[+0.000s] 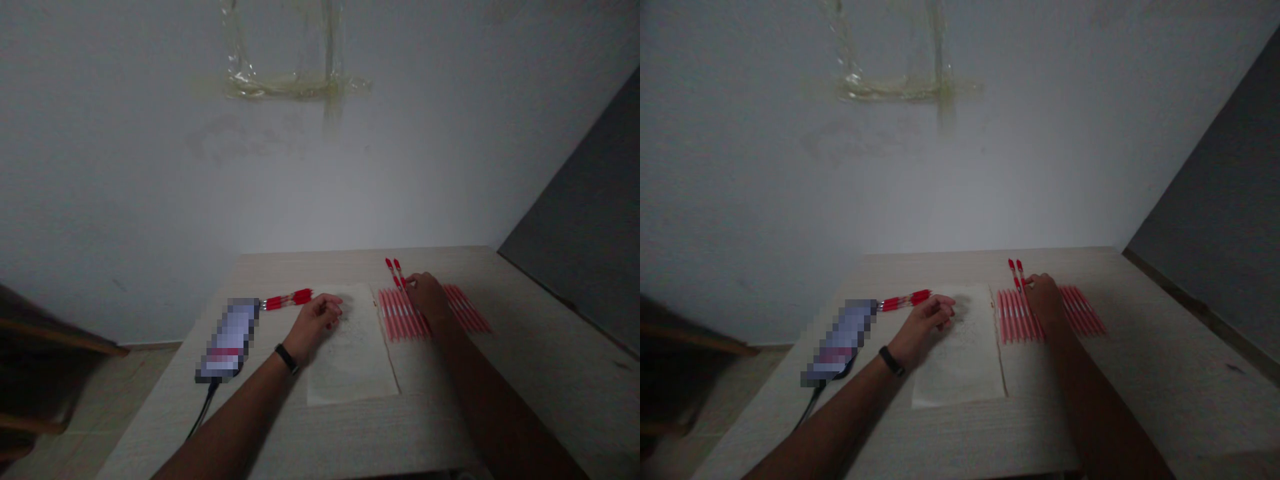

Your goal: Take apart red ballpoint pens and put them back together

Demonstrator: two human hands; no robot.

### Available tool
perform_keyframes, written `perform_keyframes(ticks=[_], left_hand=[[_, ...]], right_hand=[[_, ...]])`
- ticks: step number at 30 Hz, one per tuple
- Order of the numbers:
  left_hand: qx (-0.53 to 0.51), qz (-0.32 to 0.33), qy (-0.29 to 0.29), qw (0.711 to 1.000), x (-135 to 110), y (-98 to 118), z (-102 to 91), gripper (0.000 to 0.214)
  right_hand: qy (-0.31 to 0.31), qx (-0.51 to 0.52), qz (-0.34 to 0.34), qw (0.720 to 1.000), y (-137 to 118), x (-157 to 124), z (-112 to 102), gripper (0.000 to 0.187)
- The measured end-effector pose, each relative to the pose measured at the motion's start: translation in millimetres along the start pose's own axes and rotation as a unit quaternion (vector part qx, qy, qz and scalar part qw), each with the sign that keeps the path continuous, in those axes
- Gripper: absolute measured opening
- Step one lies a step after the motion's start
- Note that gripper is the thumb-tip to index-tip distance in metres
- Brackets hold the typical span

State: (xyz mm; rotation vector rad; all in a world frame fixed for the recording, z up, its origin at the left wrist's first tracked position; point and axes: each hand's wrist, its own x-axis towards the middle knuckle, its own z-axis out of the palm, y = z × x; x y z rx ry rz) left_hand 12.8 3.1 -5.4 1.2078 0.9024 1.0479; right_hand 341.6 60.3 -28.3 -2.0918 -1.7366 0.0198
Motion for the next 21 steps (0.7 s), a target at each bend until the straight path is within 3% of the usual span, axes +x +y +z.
perform_keyframes(ticks=[21], left_hand=[[0.006,0.004,-0.01,1.0,1.5,-2.4,-0.1,0.034]], right_hand=[[0.009,-0.003,0.02,1.0,-5.7,-0.3,-1.5,0.016]])
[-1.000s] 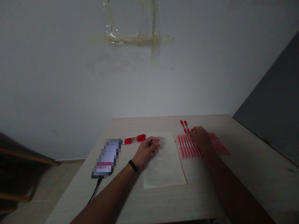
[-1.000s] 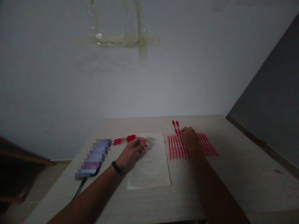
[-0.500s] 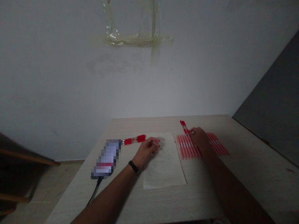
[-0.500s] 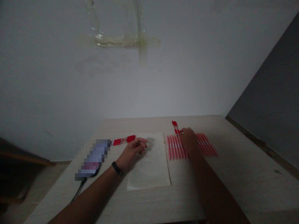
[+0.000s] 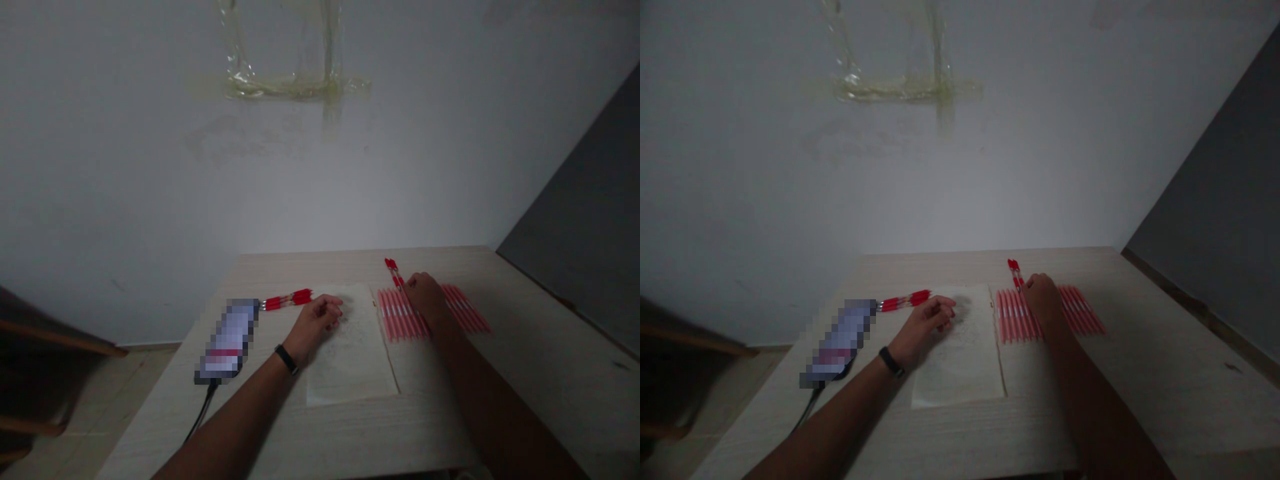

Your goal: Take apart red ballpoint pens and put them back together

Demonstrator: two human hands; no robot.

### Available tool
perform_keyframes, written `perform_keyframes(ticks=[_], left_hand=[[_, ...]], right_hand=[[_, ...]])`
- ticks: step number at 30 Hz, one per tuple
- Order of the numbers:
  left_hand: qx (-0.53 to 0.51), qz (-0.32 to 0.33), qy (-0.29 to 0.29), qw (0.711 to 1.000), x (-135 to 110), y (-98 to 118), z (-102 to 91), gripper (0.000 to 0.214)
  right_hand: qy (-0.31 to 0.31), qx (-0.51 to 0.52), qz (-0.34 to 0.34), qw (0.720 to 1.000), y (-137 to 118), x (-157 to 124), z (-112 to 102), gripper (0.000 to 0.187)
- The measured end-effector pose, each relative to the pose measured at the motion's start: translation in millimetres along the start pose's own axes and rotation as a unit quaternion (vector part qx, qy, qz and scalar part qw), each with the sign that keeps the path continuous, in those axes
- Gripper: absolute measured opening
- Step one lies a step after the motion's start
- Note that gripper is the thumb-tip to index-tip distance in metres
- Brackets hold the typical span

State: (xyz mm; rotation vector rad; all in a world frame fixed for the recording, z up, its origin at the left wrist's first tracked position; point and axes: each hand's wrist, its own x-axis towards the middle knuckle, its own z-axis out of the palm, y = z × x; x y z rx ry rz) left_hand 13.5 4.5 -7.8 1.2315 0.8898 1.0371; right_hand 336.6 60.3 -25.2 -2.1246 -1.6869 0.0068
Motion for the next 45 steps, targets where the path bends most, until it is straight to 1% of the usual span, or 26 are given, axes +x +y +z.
perform_keyframes(ticks=[4,12,17,25,27,28,29,31,33,35,37,39,41,43,45], left_hand=[[0.002,-0.002,-0.003,1.0,1,-2,-0.2,0.032],[0.01,-0.004,-0.002,1.0,-1,2,3.0,0.033],[0.019,-0.002,-0.003,1.0,-2,3,2.3,0.03],[0.034,0.009,-0.012,0.999,-1,2,1.2,0.029],[0.071,0.023,-0.02,0.997,-2,2,0.7,0.026],[0.105,0.032,-0.028,0.994,-3,3,0.0,0.023],[0.151,0.043,-0.033,0.987,-4,4,-1.2,0.02],[0.254,0.063,-0.029,0.965,-5,4,-5.0,0.014],[0.334,0.081,-0.003,0.939,-4,5,-10.5,0.013],[0.373,0.099,0.027,0.922,-3,5,-16.7,0.013],[0.415,0.104,0.046,0.903,-2,6,-22.4,0.013],[0.482,0.111,0.066,0.867,-1,8,-27.1,0.013],[0.544,0.113,0.077,0.828,-1,11,-30.7,0.017],[0.596,0.085,0.082,0.794,-2,15,-33.5,0.024],[0.631,0.059,0.094,0.768,-1,19,-35.6,0.033]], right_hand=[[0.003,-0.007,0.002,1.0,-1,0,1,0.013],[0.02,-0.051,-0.019,0.998,-2,1,5,0.016],[0.01,-0.048,-0.015,0.999,-1,3,6,0.016],[0.017,-0.008,-0.001,1.0,-2,1,-1,0.014],[0.026,0.02,-0.009,0.999,-3,0,-3,0.014],[0.03,0.037,-0.02,0.999,-5,-1,-3,0.014],[0.032,0.057,-0.036,0.997,-9,-3,-4,0.014],[0.035,0.1,-0.075,0.992,-19,-9,-6,0.013],[0.026,0.154,-0.123,0.98,-32,-17,-8,0.014],[0.001,0.195,-0.174,0.965,-46,-26,-9,0.016],[-0.042,0.218,-0.221,0.95,-57,-36,-10,0.016],[-0.085,0.238,-0.256,0.933,-65,-44,-11,0.014],[-0.121,0.244,-0.268,0.924,-69,-50,-12,0.013],[-0.152,0.238,-0.268,0.921,-72,-55,-14,0.012],[-0.166,0.232,-0.27,0.919,-72,-56,-16,0.012]])
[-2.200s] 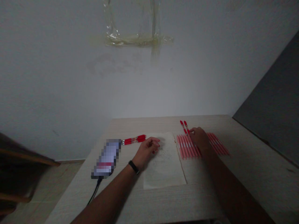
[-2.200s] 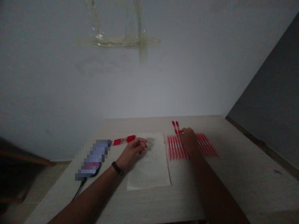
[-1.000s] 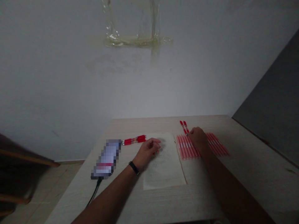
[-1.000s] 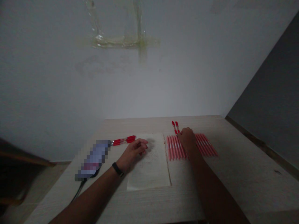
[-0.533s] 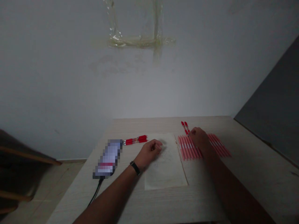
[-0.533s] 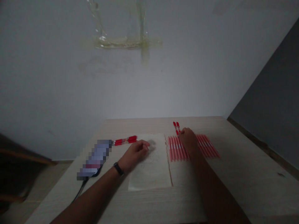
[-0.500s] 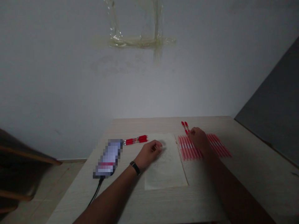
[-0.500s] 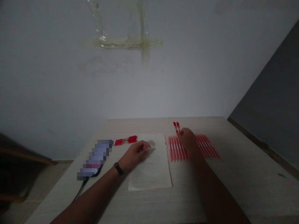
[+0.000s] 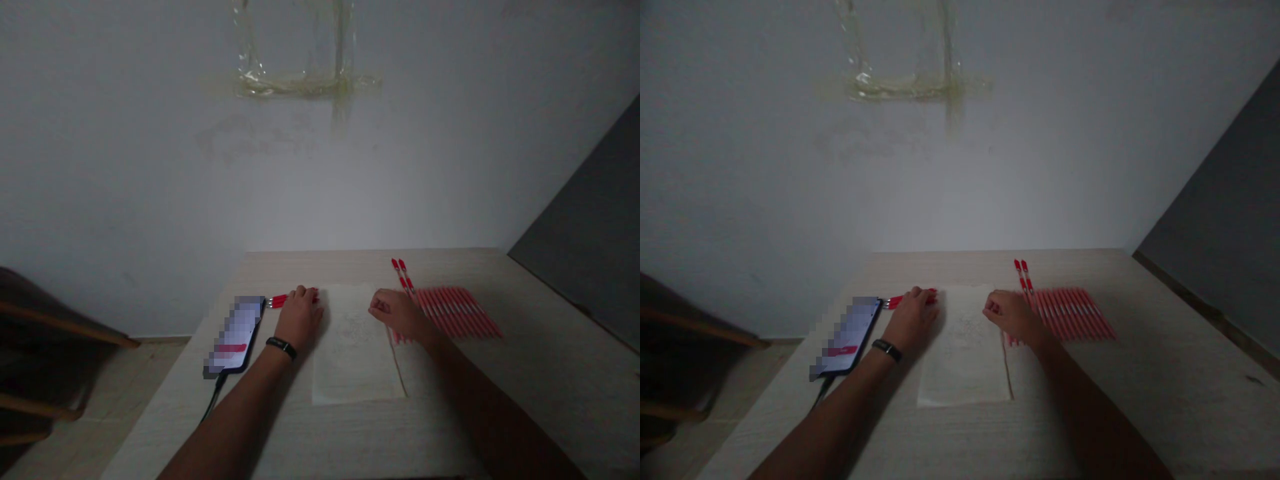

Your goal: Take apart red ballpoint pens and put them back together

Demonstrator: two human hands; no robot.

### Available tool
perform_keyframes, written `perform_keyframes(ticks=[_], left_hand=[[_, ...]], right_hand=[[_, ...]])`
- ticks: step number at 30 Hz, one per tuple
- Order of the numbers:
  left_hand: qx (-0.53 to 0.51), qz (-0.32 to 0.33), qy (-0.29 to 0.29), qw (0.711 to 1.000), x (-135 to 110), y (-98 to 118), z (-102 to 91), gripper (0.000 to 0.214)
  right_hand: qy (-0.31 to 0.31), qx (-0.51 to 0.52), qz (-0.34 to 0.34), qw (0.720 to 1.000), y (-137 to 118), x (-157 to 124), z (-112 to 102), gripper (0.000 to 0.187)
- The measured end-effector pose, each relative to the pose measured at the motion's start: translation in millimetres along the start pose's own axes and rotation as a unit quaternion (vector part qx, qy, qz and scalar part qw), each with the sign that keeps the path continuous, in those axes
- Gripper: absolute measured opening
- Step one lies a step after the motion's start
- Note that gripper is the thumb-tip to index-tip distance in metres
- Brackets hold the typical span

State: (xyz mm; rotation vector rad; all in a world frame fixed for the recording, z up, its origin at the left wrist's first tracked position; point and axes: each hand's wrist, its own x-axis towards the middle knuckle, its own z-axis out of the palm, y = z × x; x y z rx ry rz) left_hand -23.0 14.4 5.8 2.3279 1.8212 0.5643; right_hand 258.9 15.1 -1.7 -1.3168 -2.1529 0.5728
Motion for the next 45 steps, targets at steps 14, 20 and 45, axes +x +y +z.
perform_keyframes(ticks=[14,20,45], left_hand=[[0.087,-0.019,-0.033,0.995,4,-7,-3.8,0.033],[0.08,-0.003,-0.025,0.996,5,-9,-6.2,0.027],[-0.546,-0.074,0.076,0.831,6,11,-3.2,0.024]], right_hand=[[0.011,0.018,-0.002,1.0,5,1,1,0.012],[-0.008,0.018,0.017,1.0,6,0,1,0.013],[-0.063,0.043,-0.121,0.99,-5,5,16,0.023]])
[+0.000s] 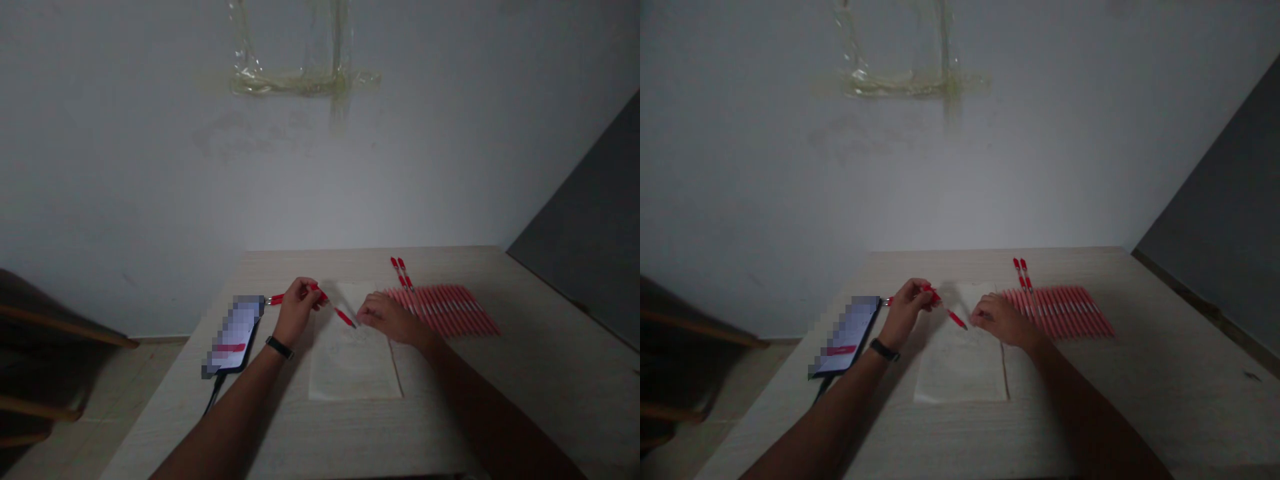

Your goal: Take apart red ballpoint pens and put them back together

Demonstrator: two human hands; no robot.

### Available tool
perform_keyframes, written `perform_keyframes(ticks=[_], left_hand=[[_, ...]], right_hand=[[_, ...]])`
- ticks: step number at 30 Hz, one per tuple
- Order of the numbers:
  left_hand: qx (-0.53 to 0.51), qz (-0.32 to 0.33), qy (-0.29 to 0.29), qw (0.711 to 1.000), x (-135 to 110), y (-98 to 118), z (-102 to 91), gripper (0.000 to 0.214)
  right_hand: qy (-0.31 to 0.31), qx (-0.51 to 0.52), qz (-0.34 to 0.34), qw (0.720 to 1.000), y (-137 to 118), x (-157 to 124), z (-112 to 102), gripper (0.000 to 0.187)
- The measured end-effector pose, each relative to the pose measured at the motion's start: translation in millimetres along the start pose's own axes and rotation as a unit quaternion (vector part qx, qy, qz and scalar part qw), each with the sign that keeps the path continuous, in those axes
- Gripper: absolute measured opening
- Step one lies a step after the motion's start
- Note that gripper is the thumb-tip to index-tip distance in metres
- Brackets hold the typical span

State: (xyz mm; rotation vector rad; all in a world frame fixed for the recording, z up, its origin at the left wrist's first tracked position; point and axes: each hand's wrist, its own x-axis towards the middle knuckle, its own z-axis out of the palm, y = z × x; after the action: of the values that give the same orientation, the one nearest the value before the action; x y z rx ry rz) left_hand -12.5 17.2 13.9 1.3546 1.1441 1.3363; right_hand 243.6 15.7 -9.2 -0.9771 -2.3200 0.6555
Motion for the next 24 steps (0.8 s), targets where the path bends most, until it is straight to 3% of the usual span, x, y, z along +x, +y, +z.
perform_keyframes(ticks=[5,9,12,14,24], left_hand=[[-0.038,-0.022,-0.034,0.998,-2,0,2.6,0.017],[0.118,0.034,-0.091,0.988,-4,-2,2.4,0.008],[0.259,0.112,-0.103,0.954,-7,-1,4.4,0.009],[0.298,0.137,-0.129,0.936,-10,-1,6.3,0.017],[0.331,0.131,-0.22,0.908,-16,-1,9.2,0.027]], right_hand=[[0.053,0.026,0.086,0.995,-2,-2,-3,0.027],[0.068,0.072,0.17,0.98,-1,-5,-5,0.024],[0.077,0.075,0.13,0.986,1,-3,-4,0.021],[0.086,0.068,0.097,0.989,2,-1,-2,0.022],[0.081,0.071,0.061,0.992,-1,-3,1,0.027]])
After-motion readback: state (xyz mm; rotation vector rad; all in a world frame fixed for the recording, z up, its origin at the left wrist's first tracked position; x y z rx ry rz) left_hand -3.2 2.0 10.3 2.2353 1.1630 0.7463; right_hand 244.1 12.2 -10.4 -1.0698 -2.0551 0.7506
